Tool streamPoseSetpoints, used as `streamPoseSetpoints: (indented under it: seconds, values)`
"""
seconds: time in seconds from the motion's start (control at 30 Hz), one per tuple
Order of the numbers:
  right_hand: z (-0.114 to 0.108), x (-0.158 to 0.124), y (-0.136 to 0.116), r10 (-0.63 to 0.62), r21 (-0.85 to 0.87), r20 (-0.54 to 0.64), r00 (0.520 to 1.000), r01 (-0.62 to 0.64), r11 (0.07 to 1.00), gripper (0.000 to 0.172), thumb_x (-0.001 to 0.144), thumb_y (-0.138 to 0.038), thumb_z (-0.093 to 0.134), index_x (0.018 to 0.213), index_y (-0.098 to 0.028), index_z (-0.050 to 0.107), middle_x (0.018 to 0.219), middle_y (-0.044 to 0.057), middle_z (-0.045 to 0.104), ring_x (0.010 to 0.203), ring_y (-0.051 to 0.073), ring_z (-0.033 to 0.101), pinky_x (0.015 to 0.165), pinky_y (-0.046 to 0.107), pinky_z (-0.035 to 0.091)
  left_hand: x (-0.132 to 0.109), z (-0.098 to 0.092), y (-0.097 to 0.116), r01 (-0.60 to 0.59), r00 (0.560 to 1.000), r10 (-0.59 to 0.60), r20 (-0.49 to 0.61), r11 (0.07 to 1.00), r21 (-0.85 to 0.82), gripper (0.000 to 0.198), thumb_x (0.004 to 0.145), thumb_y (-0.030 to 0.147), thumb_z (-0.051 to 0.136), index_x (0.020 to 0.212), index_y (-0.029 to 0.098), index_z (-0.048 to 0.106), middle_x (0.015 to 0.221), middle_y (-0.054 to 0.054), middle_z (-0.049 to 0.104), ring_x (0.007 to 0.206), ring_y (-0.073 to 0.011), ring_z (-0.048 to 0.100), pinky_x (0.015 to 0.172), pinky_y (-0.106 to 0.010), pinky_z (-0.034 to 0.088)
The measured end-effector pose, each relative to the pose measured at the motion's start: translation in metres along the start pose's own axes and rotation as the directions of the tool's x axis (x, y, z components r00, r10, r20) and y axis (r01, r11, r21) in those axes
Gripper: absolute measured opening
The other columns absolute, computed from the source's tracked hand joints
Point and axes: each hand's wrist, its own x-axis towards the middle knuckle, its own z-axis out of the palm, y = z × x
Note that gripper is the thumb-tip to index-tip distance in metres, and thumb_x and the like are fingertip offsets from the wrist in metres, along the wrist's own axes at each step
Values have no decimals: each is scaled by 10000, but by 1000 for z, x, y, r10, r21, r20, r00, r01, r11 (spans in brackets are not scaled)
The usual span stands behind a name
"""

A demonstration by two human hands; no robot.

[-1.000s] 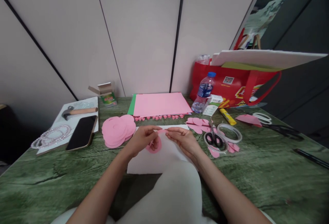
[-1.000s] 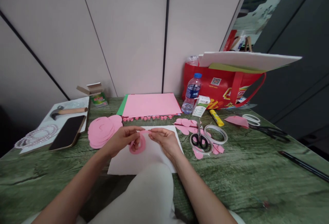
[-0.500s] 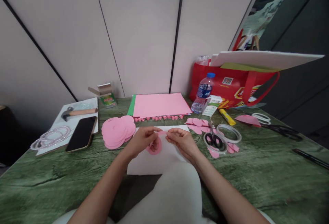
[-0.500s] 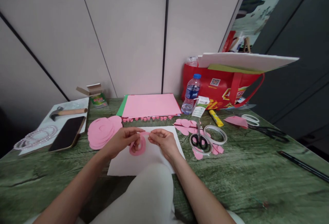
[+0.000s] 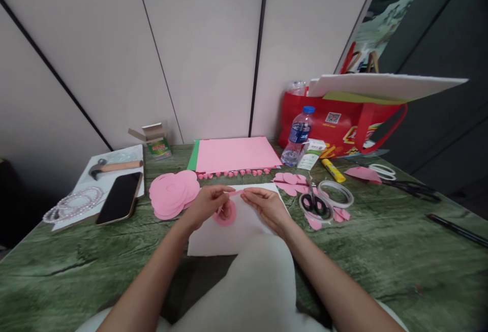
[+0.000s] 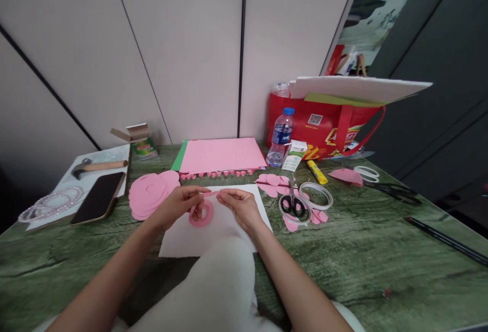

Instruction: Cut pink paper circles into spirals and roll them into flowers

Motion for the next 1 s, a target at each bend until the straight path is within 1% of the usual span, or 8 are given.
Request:
streamPoseSetpoints:
  seconds: [0.1,0.23,0.4,0.53,0.67,0.83,1.0]
  values:
    - [0,0,-1,1,-18,21,1000,-1,1000,205,486,-200,775,669,-154,694,700,29,689,673,127,621,821,301,457,0,-1,-1,3,1000,-3,6,1000,5,356,734,282,515,1031,93,562,474,23,576,404,-98,509,437,-227,407]
    - [0,-1,-1,0,-38,-16,1000,-1,999,199,486,-196,775,655,-145,685,655,25,684,628,119,619,766,283,476,0,-1,-1,7,1000,-7,9,1000,-1,359,732,278,516,1030,83,562,463,24,572,397,-100,506,432,-227,408]
    - [0,-2,-2,4,-17,-35,999,-5,1000,250,484,-196,779,705,-156,668,648,13,681,604,111,620,689,256,489,0,1,-1,-3,1000,2,14,1000,8,344,742,261,501,1023,73,563,468,21,568,402,-95,504,428,-217,399]
    - [1,-4,-2,1,-31,-46,999,-3,1000,233,478,-205,782,670,-154,659,606,-4,662,581,100,608,671,248,489,0,1,-1,-5,1000,5,6,1000,24,348,739,253,502,1029,70,560,474,21,565,404,-94,505,419,-209,384]
    - [2,-5,-2,-8,-46,-52,999,6,999,223,484,-224,782,655,-158,655,593,-13,648,563,98,599,650,254,490,1,1,-2,4,1000,-4,13,1000,10,367,739,264,502,1046,68,548,471,22,565,400,-98,501,431,-225,402]
    - [3,-4,-2,-35,-29,-73,997,33,999,198,479,-212,787,621,-153,662,573,-9,646,554,93,595,655,247,496,1,2,-2,-16,999,16,48,1000,4,346,745,277,505,1026,84,561,496,18,569,411,-95,514,445,-225,411]
    - [-1,0,0,-39,12,-101,994,40,999,191,469,-199,791,612,-148,675,600,0,663,577,100,606,704,253,509,0,1,-1,-10,999,10,34,1000,0,343,747,269,500,1027,80,563,490,16,570,406,-91,508,437,-214,396]
